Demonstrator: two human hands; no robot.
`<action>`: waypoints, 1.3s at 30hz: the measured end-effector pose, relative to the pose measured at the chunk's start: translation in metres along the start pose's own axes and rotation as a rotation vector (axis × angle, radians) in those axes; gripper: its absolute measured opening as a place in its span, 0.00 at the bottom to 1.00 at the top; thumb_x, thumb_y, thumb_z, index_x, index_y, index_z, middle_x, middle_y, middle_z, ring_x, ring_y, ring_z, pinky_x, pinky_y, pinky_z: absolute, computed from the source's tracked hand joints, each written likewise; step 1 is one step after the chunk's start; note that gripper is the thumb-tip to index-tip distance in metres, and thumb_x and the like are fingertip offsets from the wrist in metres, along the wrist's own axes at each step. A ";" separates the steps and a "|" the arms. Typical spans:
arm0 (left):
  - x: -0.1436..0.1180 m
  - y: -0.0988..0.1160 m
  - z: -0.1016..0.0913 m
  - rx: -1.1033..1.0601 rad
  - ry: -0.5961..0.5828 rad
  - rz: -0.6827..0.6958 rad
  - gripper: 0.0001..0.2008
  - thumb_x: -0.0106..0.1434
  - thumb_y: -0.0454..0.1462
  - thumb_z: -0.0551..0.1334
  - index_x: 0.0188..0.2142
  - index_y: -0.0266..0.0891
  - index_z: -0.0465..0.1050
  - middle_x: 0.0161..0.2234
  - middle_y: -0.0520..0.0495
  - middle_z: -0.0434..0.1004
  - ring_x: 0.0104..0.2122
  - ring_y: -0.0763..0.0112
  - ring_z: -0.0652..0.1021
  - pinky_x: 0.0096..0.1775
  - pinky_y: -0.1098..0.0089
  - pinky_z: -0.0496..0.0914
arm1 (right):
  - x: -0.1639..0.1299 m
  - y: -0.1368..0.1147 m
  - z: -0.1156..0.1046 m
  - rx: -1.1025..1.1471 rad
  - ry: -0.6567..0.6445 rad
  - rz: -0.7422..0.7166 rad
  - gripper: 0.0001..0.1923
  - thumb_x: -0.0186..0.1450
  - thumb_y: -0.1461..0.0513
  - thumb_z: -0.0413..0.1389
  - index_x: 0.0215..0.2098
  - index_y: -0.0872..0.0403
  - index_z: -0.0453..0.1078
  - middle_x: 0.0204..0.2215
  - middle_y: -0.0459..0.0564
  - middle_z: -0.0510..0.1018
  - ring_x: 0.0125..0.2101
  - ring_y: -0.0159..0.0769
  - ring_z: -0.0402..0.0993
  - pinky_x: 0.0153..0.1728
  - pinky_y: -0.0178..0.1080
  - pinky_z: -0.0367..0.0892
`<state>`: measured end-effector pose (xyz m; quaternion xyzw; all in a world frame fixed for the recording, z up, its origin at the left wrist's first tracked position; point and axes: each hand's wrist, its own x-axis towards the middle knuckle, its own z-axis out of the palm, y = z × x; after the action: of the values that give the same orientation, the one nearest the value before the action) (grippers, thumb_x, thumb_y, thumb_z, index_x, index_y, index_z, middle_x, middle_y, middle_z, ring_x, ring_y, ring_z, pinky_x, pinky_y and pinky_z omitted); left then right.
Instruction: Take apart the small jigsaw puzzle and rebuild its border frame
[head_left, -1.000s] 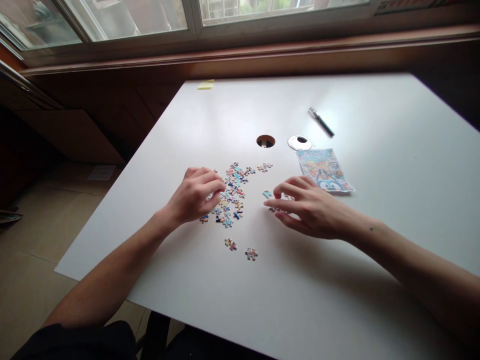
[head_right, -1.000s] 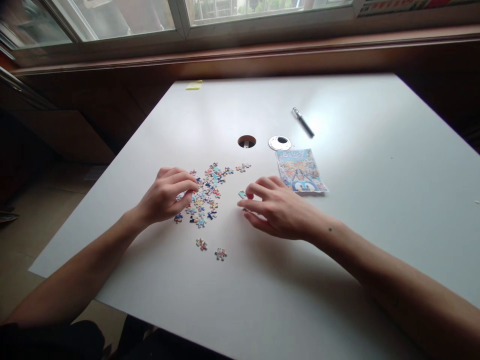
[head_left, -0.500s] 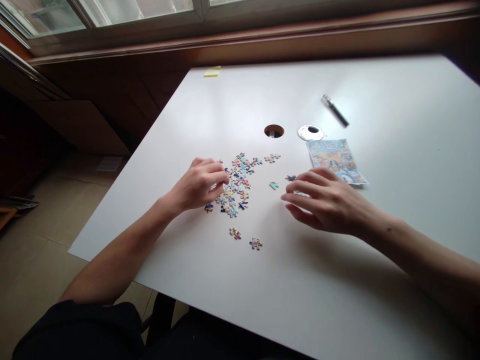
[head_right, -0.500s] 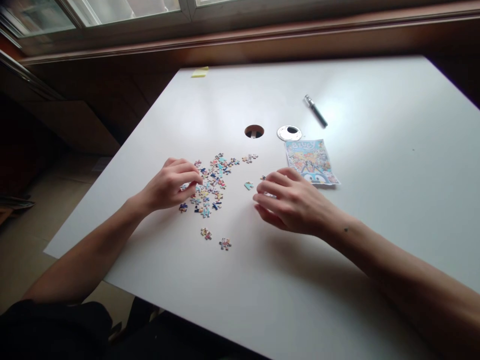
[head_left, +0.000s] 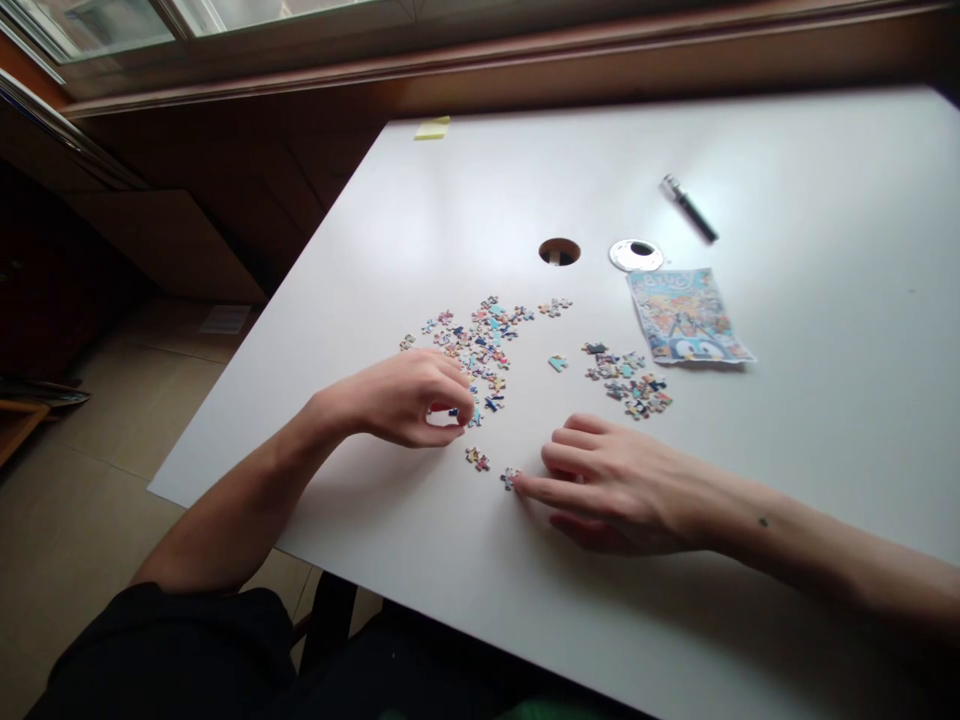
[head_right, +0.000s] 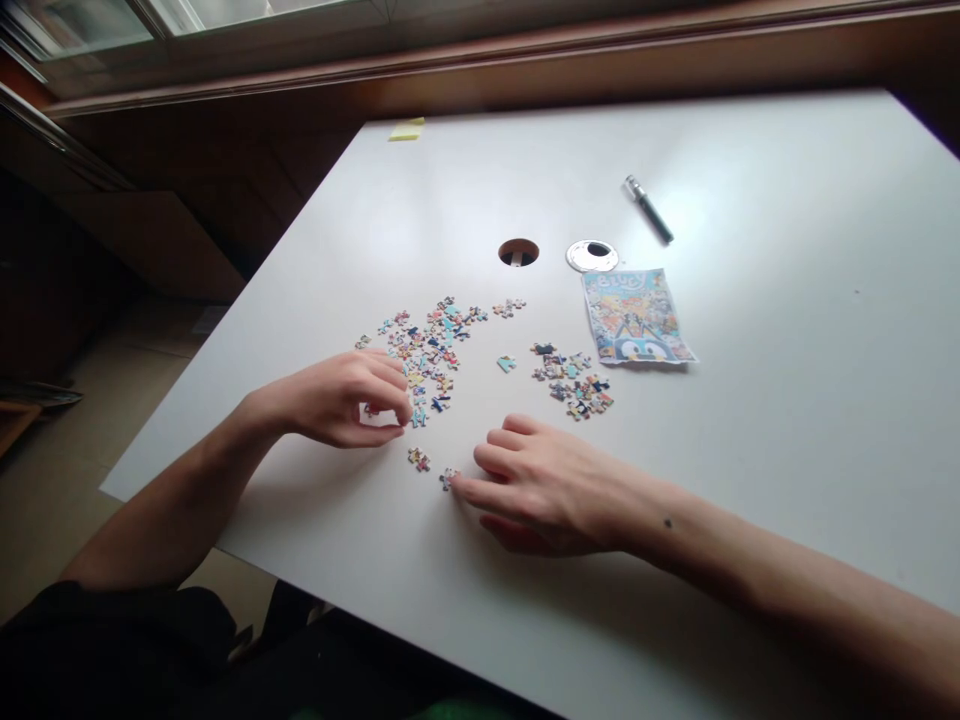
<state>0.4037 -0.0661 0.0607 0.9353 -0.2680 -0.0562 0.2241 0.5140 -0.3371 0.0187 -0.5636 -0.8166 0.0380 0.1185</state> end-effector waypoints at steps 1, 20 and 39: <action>0.000 0.002 0.000 -0.016 -0.022 0.012 0.07 0.62 0.34 0.59 0.28 0.44 0.74 0.22 0.51 0.70 0.26 0.70 0.71 0.37 0.67 0.67 | 0.002 -0.001 0.000 -0.015 0.003 0.005 0.21 0.70 0.58 0.51 0.60 0.54 0.65 0.31 0.49 0.71 0.29 0.36 0.61 0.37 0.42 0.57; -0.005 0.008 -0.003 -0.061 -0.183 -0.040 0.17 0.61 0.35 0.62 0.46 0.54 0.81 0.22 0.54 0.76 0.23 0.72 0.74 0.32 0.70 0.67 | 0.013 0.008 0.009 -0.175 0.110 0.335 0.25 0.69 0.55 0.52 0.62 0.53 0.63 0.38 0.54 0.71 0.34 0.41 0.63 0.38 0.44 0.56; -0.015 -0.010 -0.020 0.029 -0.109 -0.145 0.14 0.60 0.35 0.62 0.44 0.48 0.83 0.20 0.54 0.74 0.21 0.77 0.67 0.31 0.73 0.62 | 0.010 0.010 0.009 -0.041 0.077 0.316 0.19 0.70 0.55 0.50 0.56 0.53 0.68 0.39 0.54 0.70 0.36 0.40 0.62 0.41 0.43 0.56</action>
<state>0.3998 -0.0430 0.0738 0.9509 -0.2122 -0.1194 0.1912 0.5173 -0.3233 0.0100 -0.6884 -0.7132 0.0178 0.1309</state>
